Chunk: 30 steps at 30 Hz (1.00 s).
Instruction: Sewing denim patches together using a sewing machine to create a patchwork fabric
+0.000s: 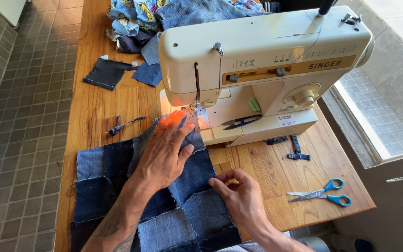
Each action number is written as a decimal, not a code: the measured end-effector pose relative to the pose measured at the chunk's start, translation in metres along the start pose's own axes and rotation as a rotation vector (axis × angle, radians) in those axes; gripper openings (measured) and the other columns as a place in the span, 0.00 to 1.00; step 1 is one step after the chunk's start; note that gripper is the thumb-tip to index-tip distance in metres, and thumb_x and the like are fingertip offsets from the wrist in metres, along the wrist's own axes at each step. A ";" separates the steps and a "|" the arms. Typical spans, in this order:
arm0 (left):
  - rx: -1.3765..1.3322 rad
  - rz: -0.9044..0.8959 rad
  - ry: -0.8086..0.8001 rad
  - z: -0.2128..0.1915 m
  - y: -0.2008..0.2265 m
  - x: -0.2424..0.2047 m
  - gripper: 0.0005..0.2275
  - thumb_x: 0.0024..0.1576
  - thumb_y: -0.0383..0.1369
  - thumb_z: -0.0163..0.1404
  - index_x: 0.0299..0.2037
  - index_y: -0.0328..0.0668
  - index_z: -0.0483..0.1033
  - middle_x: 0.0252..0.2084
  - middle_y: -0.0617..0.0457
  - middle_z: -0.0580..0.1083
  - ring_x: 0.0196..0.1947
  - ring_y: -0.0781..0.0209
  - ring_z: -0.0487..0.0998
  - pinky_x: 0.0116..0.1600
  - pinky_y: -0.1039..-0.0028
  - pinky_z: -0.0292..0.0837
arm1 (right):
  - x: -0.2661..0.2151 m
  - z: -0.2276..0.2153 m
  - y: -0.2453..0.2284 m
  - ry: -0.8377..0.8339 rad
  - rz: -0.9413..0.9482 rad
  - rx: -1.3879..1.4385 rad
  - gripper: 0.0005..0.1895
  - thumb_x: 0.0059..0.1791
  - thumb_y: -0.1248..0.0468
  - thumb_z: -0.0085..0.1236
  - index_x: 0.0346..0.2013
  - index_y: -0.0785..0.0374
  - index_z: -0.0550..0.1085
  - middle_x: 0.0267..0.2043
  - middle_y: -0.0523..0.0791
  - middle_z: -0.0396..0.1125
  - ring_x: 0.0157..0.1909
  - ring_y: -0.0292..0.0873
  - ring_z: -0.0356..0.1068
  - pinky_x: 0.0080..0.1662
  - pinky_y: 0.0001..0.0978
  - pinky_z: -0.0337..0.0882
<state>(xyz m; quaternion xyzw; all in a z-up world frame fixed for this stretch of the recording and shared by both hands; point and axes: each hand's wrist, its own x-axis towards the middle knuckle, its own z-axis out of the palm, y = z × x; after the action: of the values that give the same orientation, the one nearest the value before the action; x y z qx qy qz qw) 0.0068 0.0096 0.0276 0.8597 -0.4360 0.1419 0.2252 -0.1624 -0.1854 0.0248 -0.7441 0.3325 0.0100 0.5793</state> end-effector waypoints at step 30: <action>-0.036 0.001 -0.029 -0.003 0.001 0.001 0.20 0.78 0.40 0.42 0.75 0.42 0.70 0.86 0.37 0.62 0.87 0.35 0.58 0.88 0.39 0.49 | -0.036 0.010 0.013 0.033 -0.961 -0.175 0.01 0.60 0.62 0.64 0.45 0.52 0.81 0.70 0.53 0.69 0.66 0.57 0.75 0.62 0.51 0.76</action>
<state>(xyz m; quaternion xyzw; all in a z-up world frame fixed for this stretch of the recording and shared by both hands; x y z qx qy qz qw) 0.0068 0.0099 0.0310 0.8572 -0.4423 0.1217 0.2341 -0.1931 -0.1608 0.0246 -0.8593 -0.0416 -0.2427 0.4484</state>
